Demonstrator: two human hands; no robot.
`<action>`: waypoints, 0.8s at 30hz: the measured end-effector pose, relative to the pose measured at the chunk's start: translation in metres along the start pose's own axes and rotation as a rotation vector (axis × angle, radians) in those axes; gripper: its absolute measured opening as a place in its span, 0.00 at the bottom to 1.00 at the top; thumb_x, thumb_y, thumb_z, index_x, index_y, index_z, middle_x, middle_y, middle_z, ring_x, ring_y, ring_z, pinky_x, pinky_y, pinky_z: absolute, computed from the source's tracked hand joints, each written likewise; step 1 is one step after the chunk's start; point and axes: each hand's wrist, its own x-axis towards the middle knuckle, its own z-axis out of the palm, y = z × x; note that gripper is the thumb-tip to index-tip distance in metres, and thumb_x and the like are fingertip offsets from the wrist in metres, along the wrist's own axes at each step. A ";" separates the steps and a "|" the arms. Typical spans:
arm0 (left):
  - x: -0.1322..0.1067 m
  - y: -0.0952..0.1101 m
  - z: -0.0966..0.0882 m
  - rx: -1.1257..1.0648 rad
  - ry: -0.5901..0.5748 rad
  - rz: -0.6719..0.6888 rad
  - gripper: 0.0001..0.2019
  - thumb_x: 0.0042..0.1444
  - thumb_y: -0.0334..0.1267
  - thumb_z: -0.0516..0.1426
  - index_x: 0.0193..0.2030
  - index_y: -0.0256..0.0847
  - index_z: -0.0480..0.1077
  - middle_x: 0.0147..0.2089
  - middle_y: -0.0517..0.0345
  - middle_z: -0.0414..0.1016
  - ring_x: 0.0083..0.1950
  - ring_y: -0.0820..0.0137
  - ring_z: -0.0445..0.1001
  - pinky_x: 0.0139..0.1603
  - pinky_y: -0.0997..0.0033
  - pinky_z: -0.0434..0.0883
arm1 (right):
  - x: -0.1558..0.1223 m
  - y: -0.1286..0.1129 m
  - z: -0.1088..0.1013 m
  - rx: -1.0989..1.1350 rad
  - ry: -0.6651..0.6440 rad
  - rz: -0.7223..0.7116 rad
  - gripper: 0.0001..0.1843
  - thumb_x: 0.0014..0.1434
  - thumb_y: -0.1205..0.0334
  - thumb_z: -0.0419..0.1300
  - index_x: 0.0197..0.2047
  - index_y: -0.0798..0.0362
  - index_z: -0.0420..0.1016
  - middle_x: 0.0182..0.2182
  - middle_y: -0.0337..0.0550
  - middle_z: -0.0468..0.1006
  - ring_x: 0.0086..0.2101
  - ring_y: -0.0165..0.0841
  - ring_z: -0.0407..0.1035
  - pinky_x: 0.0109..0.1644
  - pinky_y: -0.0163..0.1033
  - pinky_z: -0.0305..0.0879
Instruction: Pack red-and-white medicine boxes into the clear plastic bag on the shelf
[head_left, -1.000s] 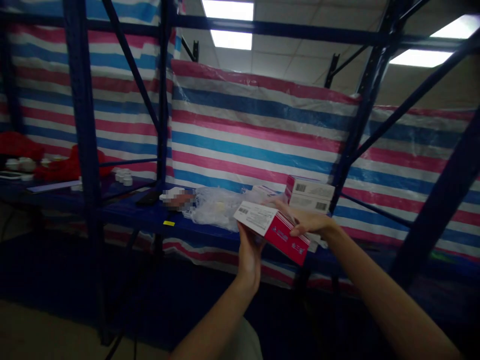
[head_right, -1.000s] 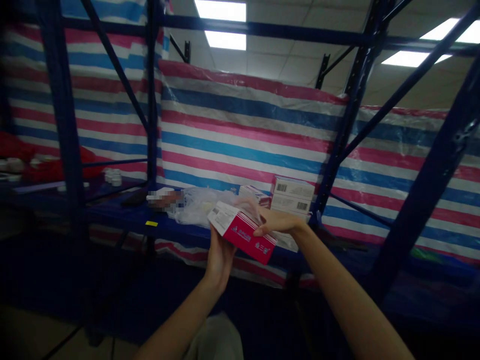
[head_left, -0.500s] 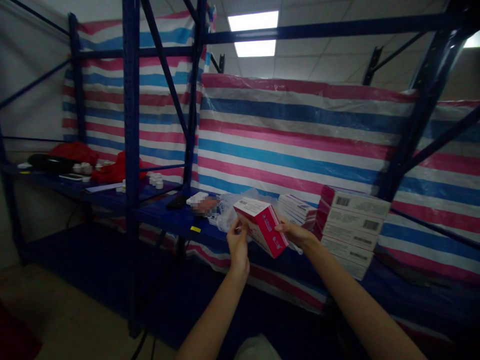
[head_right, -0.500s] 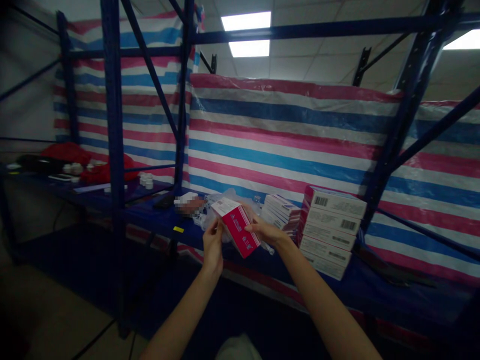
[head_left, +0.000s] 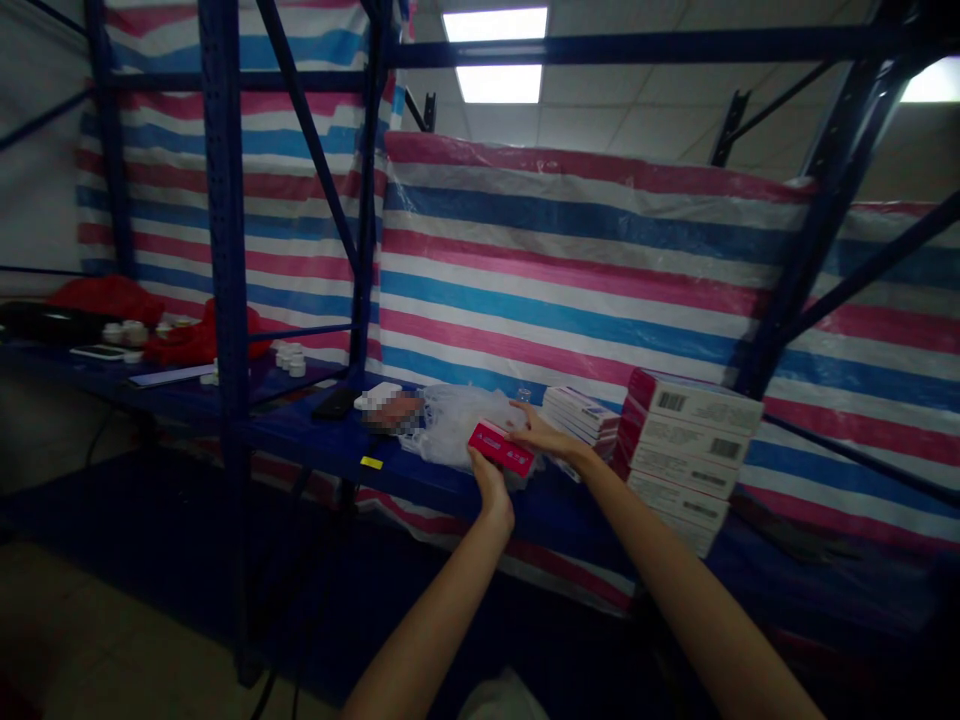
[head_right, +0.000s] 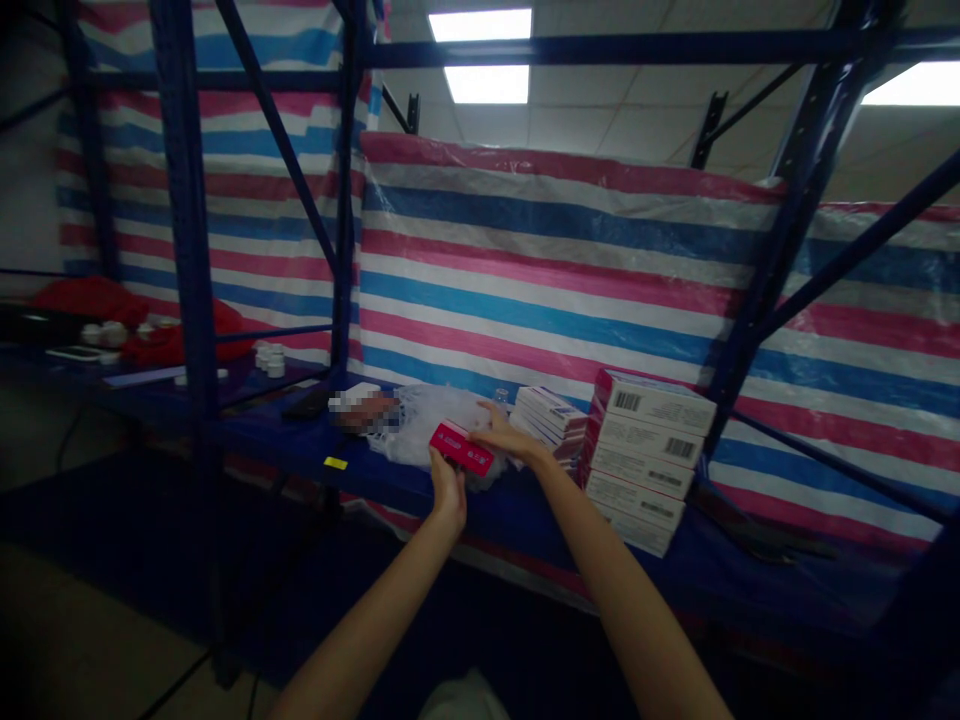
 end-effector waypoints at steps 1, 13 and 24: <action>0.002 -0.004 -0.006 0.056 0.021 0.015 0.20 0.60 0.50 0.40 0.48 0.41 0.64 0.47 0.51 0.72 0.47 0.70 0.72 0.47 0.69 0.69 | 0.003 0.006 0.004 -0.045 -0.021 -0.001 0.51 0.40 0.52 0.64 0.63 0.55 0.46 0.56 0.55 0.59 0.52 0.41 0.60 0.57 0.46 0.55; -0.034 0.034 -0.043 0.844 0.101 0.861 0.26 0.55 0.36 0.49 0.61 0.41 0.47 0.67 0.46 0.38 0.68 0.64 0.39 0.65 0.59 0.42 | -0.016 0.031 0.007 -0.173 -0.054 -0.280 0.43 0.53 0.39 0.50 0.65 0.51 0.42 0.62 0.52 0.48 0.61 0.38 0.45 0.62 0.50 0.42; 0.067 0.081 0.014 1.884 -1.018 0.820 0.09 0.51 0.33 0.55 0.41 0.42 0.70 0.39 0.54 0.73 0.44 0.63 0.70 0.46 0.66 0.64 | 0.005 0.041 0.015 -0.649 0.269 -0.238 0.11 0.54 0.59 0.57 0.41 0.50 0.75 0.39 0.44 0.76 0.42 0.39 0.67 0.49 0.47 0.54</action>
